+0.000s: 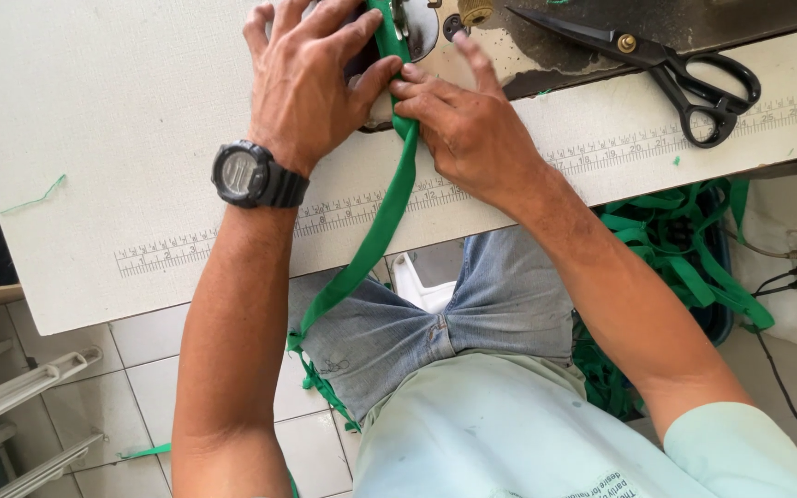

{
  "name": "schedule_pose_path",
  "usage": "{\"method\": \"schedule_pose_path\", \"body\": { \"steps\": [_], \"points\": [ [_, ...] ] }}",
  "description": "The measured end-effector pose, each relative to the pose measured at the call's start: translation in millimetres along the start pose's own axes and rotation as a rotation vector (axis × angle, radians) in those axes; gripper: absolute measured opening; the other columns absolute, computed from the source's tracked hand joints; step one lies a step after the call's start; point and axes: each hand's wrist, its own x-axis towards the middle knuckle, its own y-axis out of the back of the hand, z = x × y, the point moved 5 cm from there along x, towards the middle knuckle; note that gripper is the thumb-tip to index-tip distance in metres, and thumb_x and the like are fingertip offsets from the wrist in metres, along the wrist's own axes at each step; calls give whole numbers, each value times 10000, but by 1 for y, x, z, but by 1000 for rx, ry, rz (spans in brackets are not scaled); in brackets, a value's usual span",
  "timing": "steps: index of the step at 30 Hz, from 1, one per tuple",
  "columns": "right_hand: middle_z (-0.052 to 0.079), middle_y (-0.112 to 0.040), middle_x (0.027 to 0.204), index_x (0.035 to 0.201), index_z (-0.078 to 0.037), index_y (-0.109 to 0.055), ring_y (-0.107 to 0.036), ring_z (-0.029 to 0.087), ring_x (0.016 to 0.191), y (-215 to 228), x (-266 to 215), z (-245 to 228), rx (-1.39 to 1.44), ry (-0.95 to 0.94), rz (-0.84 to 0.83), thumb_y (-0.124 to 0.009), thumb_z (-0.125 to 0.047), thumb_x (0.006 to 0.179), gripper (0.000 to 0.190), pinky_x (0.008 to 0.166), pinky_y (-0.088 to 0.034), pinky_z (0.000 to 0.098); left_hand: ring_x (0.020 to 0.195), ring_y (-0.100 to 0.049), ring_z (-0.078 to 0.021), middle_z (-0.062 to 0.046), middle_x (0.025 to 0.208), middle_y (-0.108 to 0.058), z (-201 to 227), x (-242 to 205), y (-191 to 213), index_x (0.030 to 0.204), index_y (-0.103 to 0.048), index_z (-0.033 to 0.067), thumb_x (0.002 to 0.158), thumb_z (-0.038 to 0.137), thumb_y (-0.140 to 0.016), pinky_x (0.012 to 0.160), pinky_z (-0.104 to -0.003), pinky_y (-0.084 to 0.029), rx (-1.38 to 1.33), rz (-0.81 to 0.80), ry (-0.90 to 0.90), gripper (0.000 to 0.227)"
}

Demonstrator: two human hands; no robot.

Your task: Feeding and aligning green fabric strips through an industrial sewing machine.

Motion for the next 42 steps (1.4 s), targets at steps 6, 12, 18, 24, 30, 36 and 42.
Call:
{"method": "schedule_pose_path", "body": {
  "steps": [6,12,18,24,30,36,42],
  "points": [
    [43,-811,1437,1299,-80,-808,-555,305,1290,2,9,6,-243,-62,76,-817,-65,1096,203,1006,-291,555,1005,-653,-393,-112,1070,-780,-18,5,-17,1137,-828,147,1127,487,-843,863,-602,-386,60,78,63,340],
    [70,-542,1733,1663,-51,-557,-493,359,1471,21,-4,-27,-329,-153,-57,-608,227,756,949,1050,-351,517,955,-671,-395,-215,1121,-718,63,-26,74,1275,-680,-14,1143,118,-708,791,-501,-551,-273,62,179,189],
    [134,-800,1100,1288,-10,-701,-803,265,1017,56,-104,-120,403,-115,-31,-755,-101,1042,268,962,-702,374,860,-815,-304,-112,1162,-768,116,-209,95,1380,-564,118,1053,714,-527,688,-536,-701,-144,-1047,957,681],
    [79,-872,1110,1172,-96,-813,-862,183,986,39,-154,-113,606,-595,-58,-765,-258,997,244,876,-713,304,842,-781,-211,-127,1035,-823,148,-233,71,1096,-792,26,1010,96,-761,748,-339,-683,-560,-100,617,116],
    [157,-868,993,1191,-1,-843,-846,207,892,39,-149,-105,767,-820,187,-820,-49,970,227,771,-703,347,1275,-664,-566,-337,1454,-672,141,-228,34,1546,-626,37,1093,253,-642,1044,-644,-556,-641,-576,709,502],
    [143,-883,993,1173,-5,-841,-815,149,892,39,-174,-105,869,-798,113,-828,-57,945,234,810,-689,382,1190,-738,-348,-268,1226,-863,115,-312,36,1325,-845,23,1064,196,-650,1092,-550,-546,-1211,-613,1252,368],
    [194,-781,1024,1085,-66,-695,-762,327,898,123,-89,-174,1705,-310,-155,-657,-284,1162,234,833,-645,445,778,-832,-201,-123,893,-837,136,-263,49,1104,-801,-11,977,107,-803,734,-308,-746,-1354,-66,923,173]
  ]
}}
